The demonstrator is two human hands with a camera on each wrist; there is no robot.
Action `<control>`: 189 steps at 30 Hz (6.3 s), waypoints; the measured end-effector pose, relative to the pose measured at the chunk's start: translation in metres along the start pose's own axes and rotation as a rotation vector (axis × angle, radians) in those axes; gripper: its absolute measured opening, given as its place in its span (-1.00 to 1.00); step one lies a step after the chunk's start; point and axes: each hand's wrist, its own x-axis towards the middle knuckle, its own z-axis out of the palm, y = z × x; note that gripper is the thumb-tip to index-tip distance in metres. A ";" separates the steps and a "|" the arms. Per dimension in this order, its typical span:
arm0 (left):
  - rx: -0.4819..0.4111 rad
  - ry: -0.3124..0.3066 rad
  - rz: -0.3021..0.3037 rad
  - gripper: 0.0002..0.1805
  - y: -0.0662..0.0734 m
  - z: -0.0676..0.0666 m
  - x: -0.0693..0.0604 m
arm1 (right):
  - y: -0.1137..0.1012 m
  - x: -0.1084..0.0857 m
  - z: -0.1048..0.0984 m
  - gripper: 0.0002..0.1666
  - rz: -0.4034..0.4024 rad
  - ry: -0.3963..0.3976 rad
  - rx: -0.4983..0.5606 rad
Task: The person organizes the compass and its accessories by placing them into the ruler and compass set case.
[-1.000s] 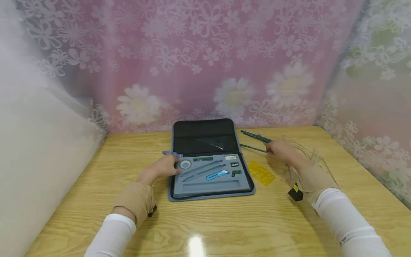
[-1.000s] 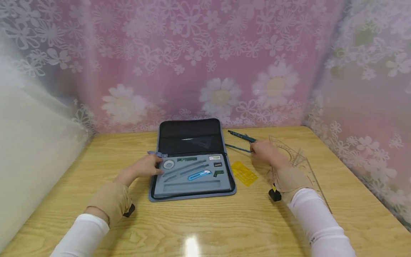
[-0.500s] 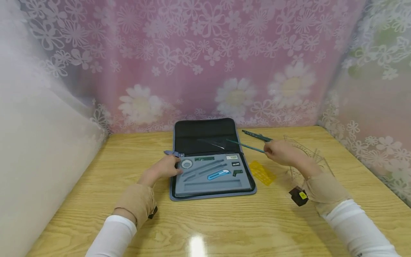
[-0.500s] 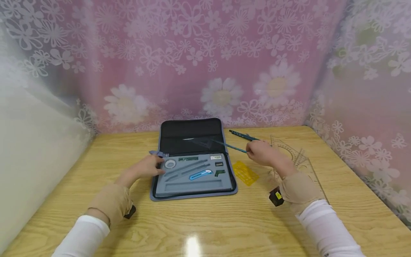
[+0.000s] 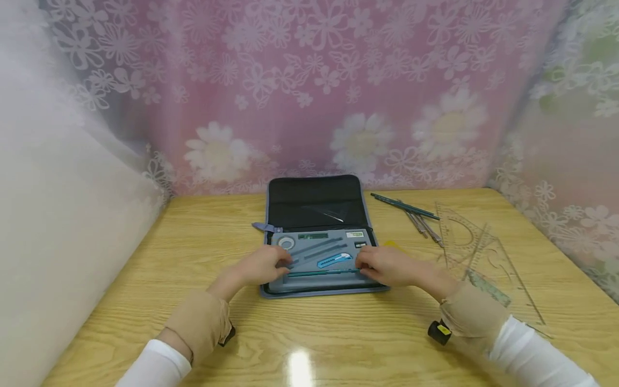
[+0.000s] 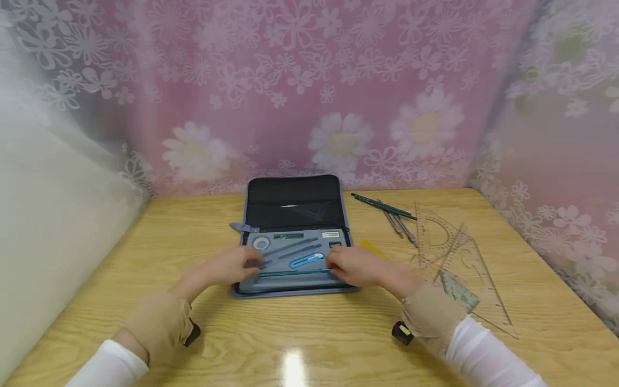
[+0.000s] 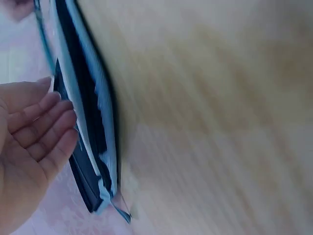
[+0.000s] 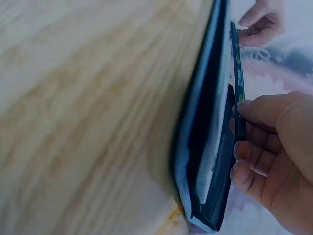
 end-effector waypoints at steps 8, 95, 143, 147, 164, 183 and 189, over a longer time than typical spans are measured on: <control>0.067 0.017 0.171 -0.87 0.011 0.011 -0.007 | -0.004 0.006 0.011 -0.93 -0.034 -0.038 0.003; 0.011 0.049 0.122 -0.81 0.014 0.019 -0.004 | 0.123 -0.116 -0.043 -0.62 0.823 0.328 0.081; 0.155 0.125 0.239 -0.83 0.014 0.017 -0.014 | 0.010 0.002 0.010 -0.93 0.055 -0.020 0.110; 0.139 0.109 0.217 -0.83 0.015 0.016 -0.013 | 0.010 0.003 0.011 -0.93 0.038 -0.028 0.101; 0.190 0.151 0.199 -0.83 0.017 0.018 -0.010 | 0.011 0.004 0.011 -0.88 0.015 -0.023 0.100; 0.177 0.162 0.159 -0.84 0.013 0.015 -0.011 | 0.037 0.003 -0.014 -0.90 0.263 0.080 0.189; 0.186 0.168 0.146 -0.83 0.012 0.016 -0.011 | 0.084 -0.013 -0.044 -0.77 0.594 0.266 0.146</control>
